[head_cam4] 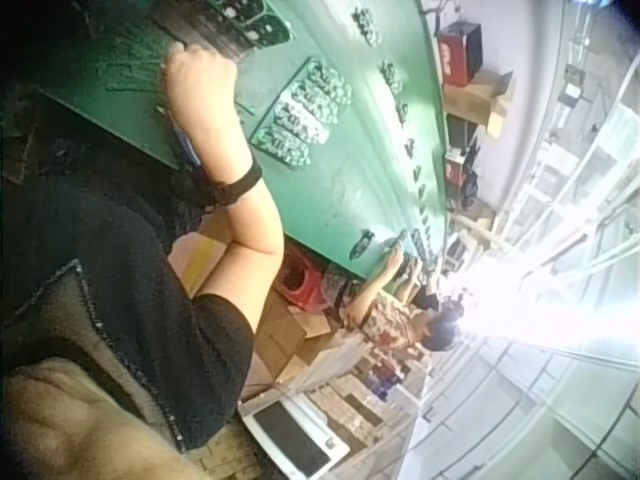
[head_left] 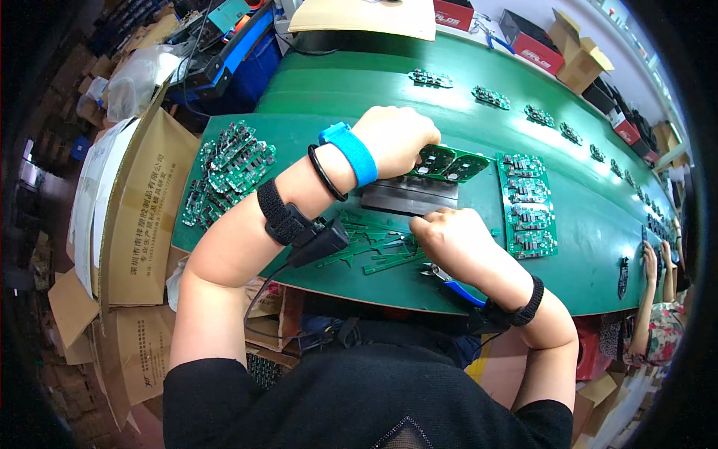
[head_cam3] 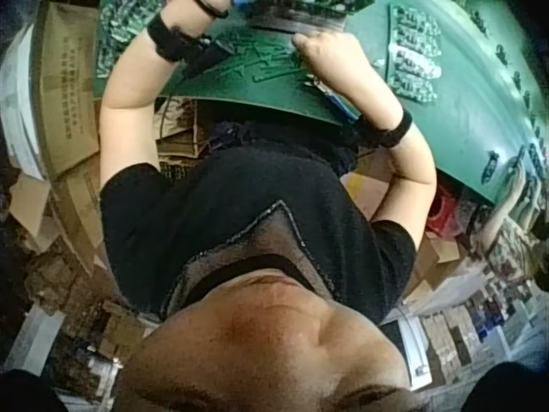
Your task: The person uses pliers to cut and separate individual green circuit boards from larger panel sheets. They place the separated boards into a pile on the table and discard the leftover frame pieces into a box.
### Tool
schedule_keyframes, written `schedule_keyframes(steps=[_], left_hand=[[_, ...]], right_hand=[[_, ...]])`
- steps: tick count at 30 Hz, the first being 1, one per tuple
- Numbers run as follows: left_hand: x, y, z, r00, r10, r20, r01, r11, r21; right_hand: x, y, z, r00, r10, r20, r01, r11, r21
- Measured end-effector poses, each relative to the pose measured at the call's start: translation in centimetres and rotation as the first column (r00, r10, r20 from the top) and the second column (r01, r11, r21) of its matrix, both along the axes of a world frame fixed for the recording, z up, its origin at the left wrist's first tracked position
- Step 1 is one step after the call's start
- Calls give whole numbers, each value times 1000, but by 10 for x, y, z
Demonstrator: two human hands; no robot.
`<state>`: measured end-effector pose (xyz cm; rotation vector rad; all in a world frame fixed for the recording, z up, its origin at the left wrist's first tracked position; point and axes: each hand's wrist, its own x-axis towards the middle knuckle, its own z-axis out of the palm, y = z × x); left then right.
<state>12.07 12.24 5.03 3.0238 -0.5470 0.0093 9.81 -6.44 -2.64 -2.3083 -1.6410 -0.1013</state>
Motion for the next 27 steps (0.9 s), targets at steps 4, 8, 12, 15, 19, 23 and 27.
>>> schedule_keyframes(steps=[4,8,12,15,19,23,27], left_hand=[[2,0,-5,999,-26,24,27,999,-23],[5,5,-9,995,-97,38,99,993,-63],[-7,12,-10,932,-84,354,108,993,-49],[-6,17,-28,946,24,324,14,993,-113],[50,37,-30,983,66,173,-28,978,-209],[86,62,-36,996,-76,-55,52,937,-346],[82,68,-30,983,-50,-178,-43,875,-482]], right_hand=[[8,-8,19,997,-79,2,75,960,271],[33,-7,43,945,-285,160,194,883,428],[54,-11,15,963,-242,115,199,933,301],[68,-7,12,951,-256,171,201,937,285],[112,5,3,959,-272,82,246,938,244],[136,9,-6,972,-222,-74,234,920,316],[117,-11,-4,868,-404,-288,496,703,511]])
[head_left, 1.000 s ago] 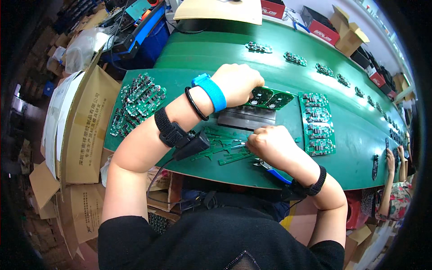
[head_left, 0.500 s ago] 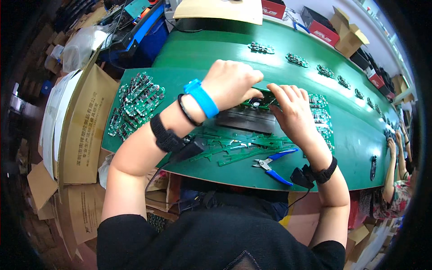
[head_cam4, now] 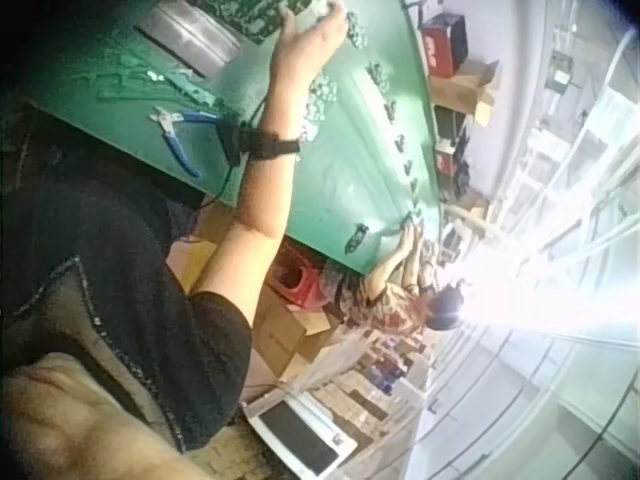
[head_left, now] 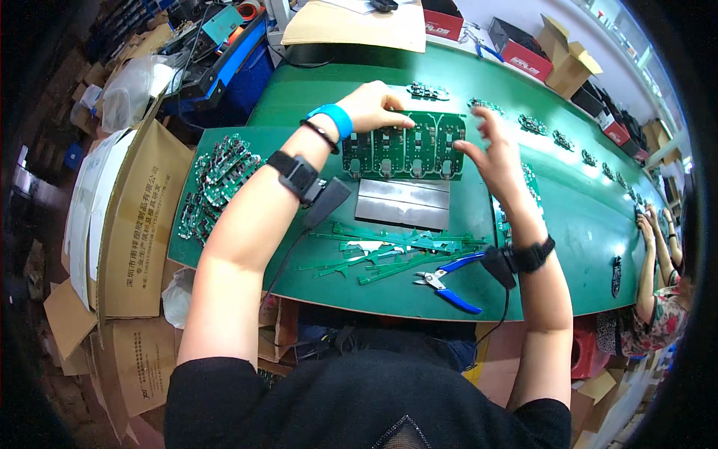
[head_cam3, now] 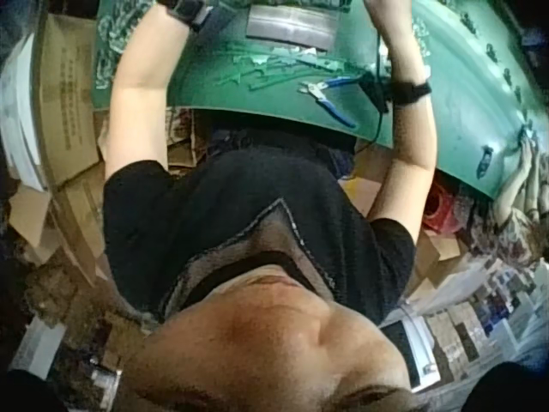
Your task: The person uses pliers to cut and separate individual green circuit boards from larger panel sheets. They place the separated boards into a pile on the table and discard the leftover frame pieces into a box.
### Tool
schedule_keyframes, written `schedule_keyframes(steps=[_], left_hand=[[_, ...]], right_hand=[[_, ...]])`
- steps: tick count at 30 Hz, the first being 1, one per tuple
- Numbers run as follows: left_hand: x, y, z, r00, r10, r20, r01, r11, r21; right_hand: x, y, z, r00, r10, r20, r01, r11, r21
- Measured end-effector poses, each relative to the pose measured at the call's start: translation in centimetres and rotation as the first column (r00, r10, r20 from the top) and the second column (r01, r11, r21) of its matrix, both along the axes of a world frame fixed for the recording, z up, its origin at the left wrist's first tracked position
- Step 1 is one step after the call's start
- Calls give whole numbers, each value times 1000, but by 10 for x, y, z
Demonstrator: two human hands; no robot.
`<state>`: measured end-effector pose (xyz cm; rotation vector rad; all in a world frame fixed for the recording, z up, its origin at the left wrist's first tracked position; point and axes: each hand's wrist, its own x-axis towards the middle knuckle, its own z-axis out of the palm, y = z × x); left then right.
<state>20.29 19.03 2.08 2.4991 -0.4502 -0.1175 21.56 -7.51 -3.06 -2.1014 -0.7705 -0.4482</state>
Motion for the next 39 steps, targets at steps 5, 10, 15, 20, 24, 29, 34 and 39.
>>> schedule_keyframes(steps=[5,10,15,20,24,29,34,39], left_hand=[[-23,6,7,995,57,-85,-74,974,-215],[-33,4,5,979,78,-187,-120,966,-227],[-35,7,-6,968,106,-229,-159,962,-223],[-33,16,-7,947,139,-289,-217,942,-257],[-42,-7,0,931,30,-363,-153,936,-315],[-49,-7,16,987,35,-154,-72,968,-242],[-80,-2,38,975,-145,-167,38,854,-519],[-92,-10,17,985,26,-171,-83,940,-330]], right_hand=[[-25,-30,-7,848,215,-484,-249,969,-5],[-45,-36,-6,815,273,-512,-284,957,58],[-64,-41,-26,916,332,-223,-321,943,86],[-79,-48,-11,958,252,137,-233,962,-141],[-75,-23,14,736,337,587,-154,928,-339],[-63,1,28,807,316,498,-267,949,-170],[-51,3,21,923,367,-120,-371,929,-16],[-42,7,12,928,345,-143,-350,937,-14]])
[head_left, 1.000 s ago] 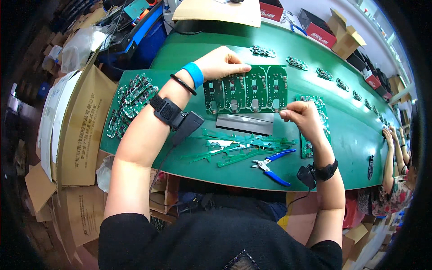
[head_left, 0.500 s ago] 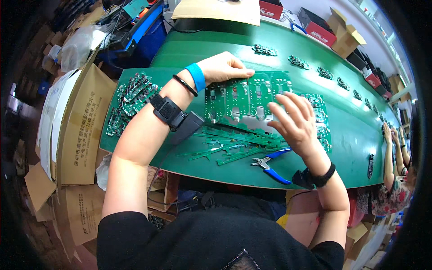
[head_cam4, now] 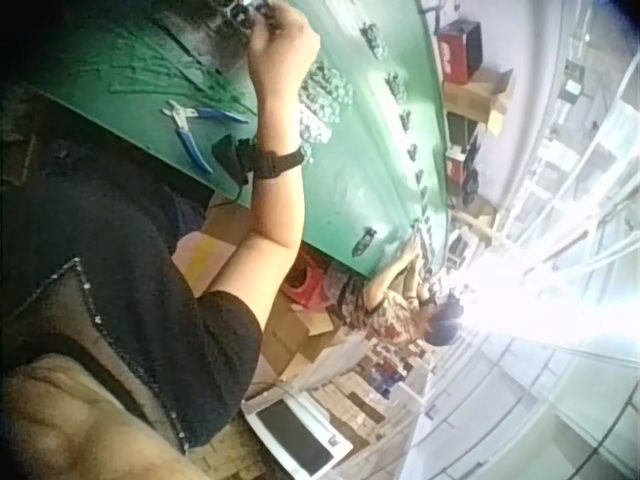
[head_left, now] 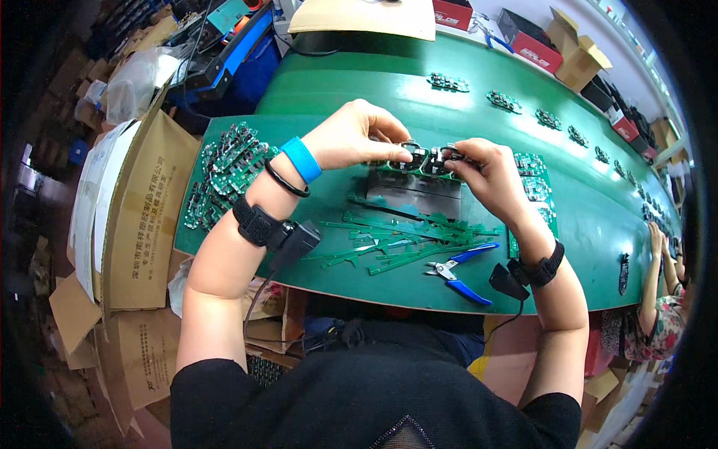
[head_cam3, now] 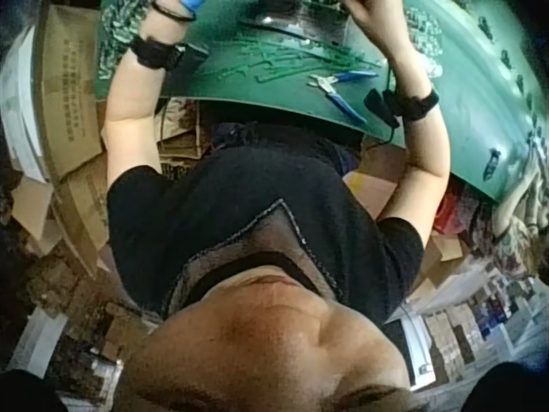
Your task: The person uses pliers to cut and separate individual green circuit boards from larger panel sheets. They place the separated boards into a pile on the table and discard the leftover frame pieces into a box.
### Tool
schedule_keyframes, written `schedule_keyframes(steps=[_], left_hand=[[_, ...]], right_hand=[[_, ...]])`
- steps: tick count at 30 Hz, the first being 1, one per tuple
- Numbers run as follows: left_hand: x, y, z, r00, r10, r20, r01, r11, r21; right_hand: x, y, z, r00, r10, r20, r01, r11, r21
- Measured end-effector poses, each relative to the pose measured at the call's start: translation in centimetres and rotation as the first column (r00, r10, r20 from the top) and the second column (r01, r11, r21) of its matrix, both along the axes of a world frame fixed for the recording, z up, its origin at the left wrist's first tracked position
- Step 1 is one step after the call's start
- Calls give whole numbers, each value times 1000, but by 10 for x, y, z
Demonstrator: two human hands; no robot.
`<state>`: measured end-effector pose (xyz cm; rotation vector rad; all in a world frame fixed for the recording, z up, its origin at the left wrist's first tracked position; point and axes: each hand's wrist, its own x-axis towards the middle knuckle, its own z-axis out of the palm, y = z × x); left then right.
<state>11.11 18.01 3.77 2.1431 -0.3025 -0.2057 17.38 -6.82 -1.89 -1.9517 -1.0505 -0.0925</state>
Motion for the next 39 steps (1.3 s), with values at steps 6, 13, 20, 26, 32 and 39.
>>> schedule_keyframes(steps=[6,13,20,26,32,39], left_hand=[[1,0,-10,996,74,59,-74,997,5],[-5,-5,-12,995,87,57,-88,996,21],[-6,-7,-13,997,18,80,-22,999,49],[51,14,-33,979,104,175,-143,964,226],[92,39,-54,955,158,-251,-140,986,91],[87,51,-41,896,407,-178,-432,893,-130]], right_hand=[[1,4,9,998,-7,-66,3,998,-59],[6,4,5,998,-2,57,7,996,-91],[4,5,4,997,47,65,-48,999,16],[56,28,-22,995,-102,10,102,994,-24],[100,47,-52,965,-77,-250,29,982,-189],[97,39,-55,931,-69,-359,32,994,-109]])
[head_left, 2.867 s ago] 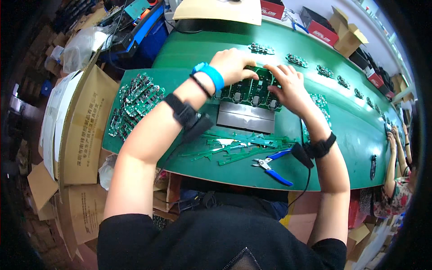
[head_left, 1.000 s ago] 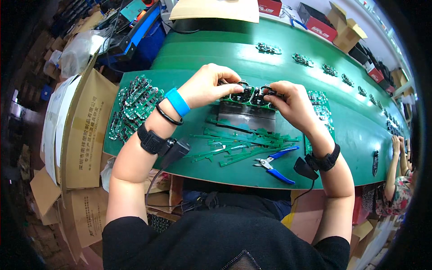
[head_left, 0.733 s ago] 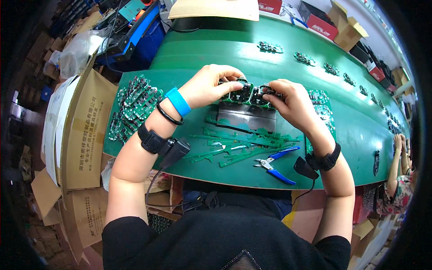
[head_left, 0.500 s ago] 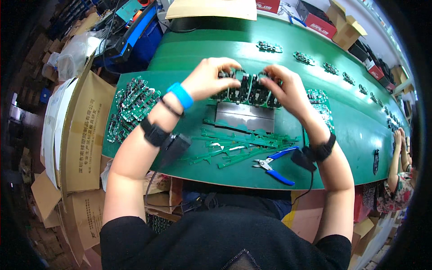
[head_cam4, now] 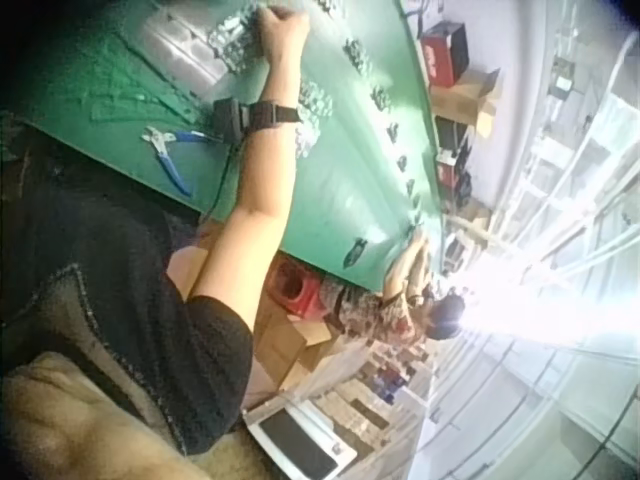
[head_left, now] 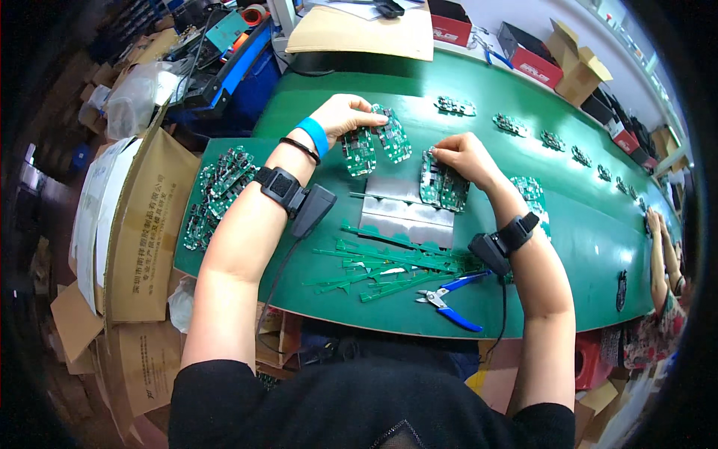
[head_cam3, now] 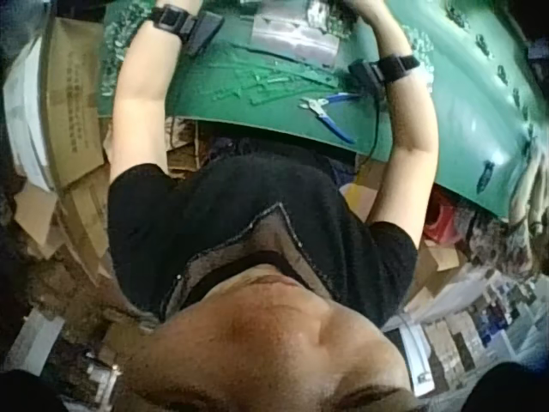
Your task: The person uses pliers to cut and separate individual green circuit boards from larger panel sheets. They place the separated boards into a pile on the table and discard the leftover frame pieces into a box.
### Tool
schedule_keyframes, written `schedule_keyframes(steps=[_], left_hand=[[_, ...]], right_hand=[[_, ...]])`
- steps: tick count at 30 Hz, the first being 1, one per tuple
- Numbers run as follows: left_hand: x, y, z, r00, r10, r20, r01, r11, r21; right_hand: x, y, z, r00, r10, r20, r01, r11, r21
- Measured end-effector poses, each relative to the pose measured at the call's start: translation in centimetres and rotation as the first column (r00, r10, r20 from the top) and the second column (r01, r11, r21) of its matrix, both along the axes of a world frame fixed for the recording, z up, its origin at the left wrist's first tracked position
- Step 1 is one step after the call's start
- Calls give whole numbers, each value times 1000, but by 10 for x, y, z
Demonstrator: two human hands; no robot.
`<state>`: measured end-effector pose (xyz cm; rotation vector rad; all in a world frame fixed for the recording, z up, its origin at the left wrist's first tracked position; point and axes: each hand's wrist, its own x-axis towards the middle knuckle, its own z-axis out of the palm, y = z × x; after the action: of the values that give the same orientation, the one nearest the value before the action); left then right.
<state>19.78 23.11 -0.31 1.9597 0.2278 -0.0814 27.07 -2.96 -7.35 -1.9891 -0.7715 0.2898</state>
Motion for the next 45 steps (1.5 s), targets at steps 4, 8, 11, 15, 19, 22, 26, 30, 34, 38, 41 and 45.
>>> schedule_keyframes(steps=[4,8,11,15,19,22,26,30,34,38,41,45], left_hand=[[19,12,7,977,141,157,-134,989,-54],[52,13,-5,917,244,315,-207,967,-146],[99,1,-32,891,309,332,-253,946,-203],[135,5,-67,787,501,361,-488,863,-131],[142,31,-78,806,521,281,-566,818,106],[135,9,-76,740,376,559,-627,686,368],[123,50,-48,780,407,476,-563,788,249],[111,53,-49,868,429,251,-436,899,-29],[110,14,-50,918,310,248,-295,951,-97],[123,8,-57,945,178,273,-272,893,358],[121,9,-56,884,94,457,-390,688,612],[123,42,-34,790,294,538,-524,779,344]], right_hand=[[-24,-7,16,946,-186,266,99,946,309],[-75,-26,43,891,-131,434,-12,951,310],[-104,-43,36,925,-37,378,-73,960,272],[-121,-50,22,954,-28,299,-68,950,305],[-120,-43,5,982,-56,180,-31,893,449],[-114,-52,-5,982,-95,162,11,892,452],[-118,-47,-15,992,-55,115,-9,868,496],[-118,-44,-16,994,-36,103,-17,878,478],[-116,-44,-19,995,-53,85,8,885,465],[-115,-42,-20,994,-58,93,11,897,441],[-113,-41,-23,996,-58,66,21,887,460],[-113,-41,-25,995,-63,73,24,894,447]])
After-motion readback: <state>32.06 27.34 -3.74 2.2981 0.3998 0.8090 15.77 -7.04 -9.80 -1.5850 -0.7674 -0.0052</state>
